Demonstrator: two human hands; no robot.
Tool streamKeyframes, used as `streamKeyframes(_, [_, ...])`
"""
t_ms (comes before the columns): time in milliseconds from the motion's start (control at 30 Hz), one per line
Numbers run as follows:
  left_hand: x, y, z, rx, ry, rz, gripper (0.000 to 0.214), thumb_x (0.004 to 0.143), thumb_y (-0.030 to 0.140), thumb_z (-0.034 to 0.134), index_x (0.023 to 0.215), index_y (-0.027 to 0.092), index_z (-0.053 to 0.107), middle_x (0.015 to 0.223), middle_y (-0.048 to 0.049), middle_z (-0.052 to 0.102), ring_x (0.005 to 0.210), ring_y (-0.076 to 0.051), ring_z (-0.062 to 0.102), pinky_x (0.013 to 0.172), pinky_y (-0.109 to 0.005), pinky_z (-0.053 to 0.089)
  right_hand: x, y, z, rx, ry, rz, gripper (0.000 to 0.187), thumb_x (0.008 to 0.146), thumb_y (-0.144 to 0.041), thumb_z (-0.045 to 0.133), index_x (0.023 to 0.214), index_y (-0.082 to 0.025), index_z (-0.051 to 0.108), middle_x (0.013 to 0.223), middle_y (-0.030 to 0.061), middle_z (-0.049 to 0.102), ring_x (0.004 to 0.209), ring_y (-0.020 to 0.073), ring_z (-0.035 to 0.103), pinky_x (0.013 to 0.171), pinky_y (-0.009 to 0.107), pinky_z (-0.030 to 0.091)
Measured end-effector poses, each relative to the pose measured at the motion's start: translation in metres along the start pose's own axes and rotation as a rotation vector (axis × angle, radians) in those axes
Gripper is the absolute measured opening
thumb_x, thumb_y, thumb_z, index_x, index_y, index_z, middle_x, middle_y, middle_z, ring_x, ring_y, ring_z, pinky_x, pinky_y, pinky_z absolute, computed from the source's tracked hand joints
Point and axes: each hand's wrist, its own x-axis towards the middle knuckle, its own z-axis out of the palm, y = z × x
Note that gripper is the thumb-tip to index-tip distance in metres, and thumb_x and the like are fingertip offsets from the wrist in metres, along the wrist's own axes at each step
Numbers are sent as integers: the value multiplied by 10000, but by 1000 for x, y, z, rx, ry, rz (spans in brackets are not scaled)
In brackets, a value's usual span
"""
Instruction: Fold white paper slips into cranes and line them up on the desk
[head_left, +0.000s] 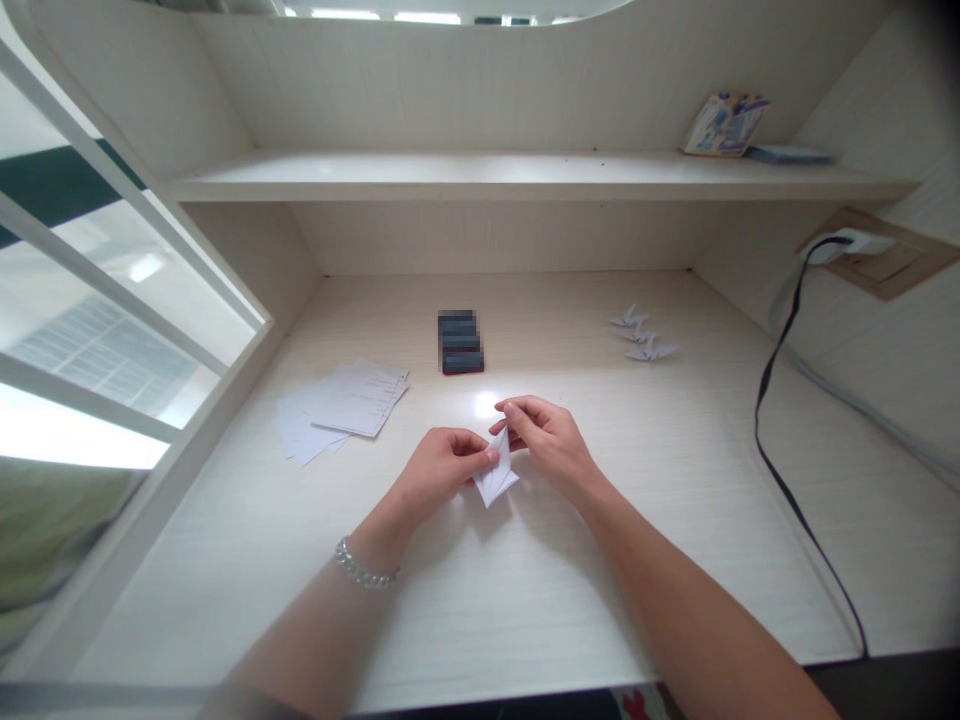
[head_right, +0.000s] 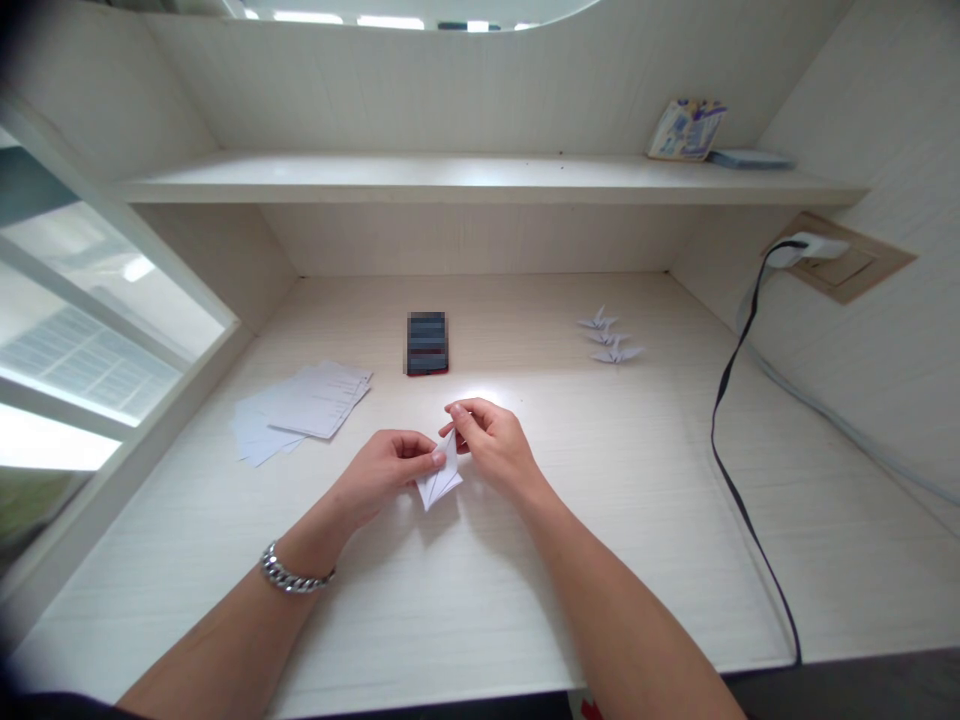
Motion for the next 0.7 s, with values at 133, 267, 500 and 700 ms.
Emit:
streamKeyframes(133, [-1, 1, 0, 1, 6, 1, 275, 722, 407, 631, 714, 134, 661, 613, -27, 578, 543, -103, 482, 489, -214, 332, -1, 0, 0, -42, -24, -38, 244, 721, -350, 672, 897, -180, 666, 854, 67, 693, 781, 193, 643, 680, 306, 505])
streamKeyframes(267, [-1, 1, 1, 22, 21, 22, 277, 715, 413, 640, 714, 136, 655, 626, -29, 590, 545, -103, 485, 482, -213, 330, -2, 0, 2, -21, 5, -55, 198, 712, -325, 681, 846, -180, 674, 816, 55, 694, 768, 186, 641, 683, 299, 496])
streamKeyframes(500, [0, 4, 2, -8, 88, 70, 288, 709, 419, 650, 742, 133, 664, 663, -43, 625, 567, -113, 521, 499, -215, 375, 0, -3, 2, 12, 17, 12, 327, 824, -449, 519, 932, -169, 649, 852, 67, 680, 715, 163, 622, 606, 275, 497])
streamKeyframes(700, [3, 7, 2, -101, 227, 127, 307, 690, 419, 676, 771, 123, 661, 673, -48, 644, 580, -122, 557, 513, -218, 426, -2, -3, 4, 29, -145, 104, 228, 738, -346, 633, 870, -164, 671, 788, 46, 672, 698, 158, 607, 576, 252, 471])
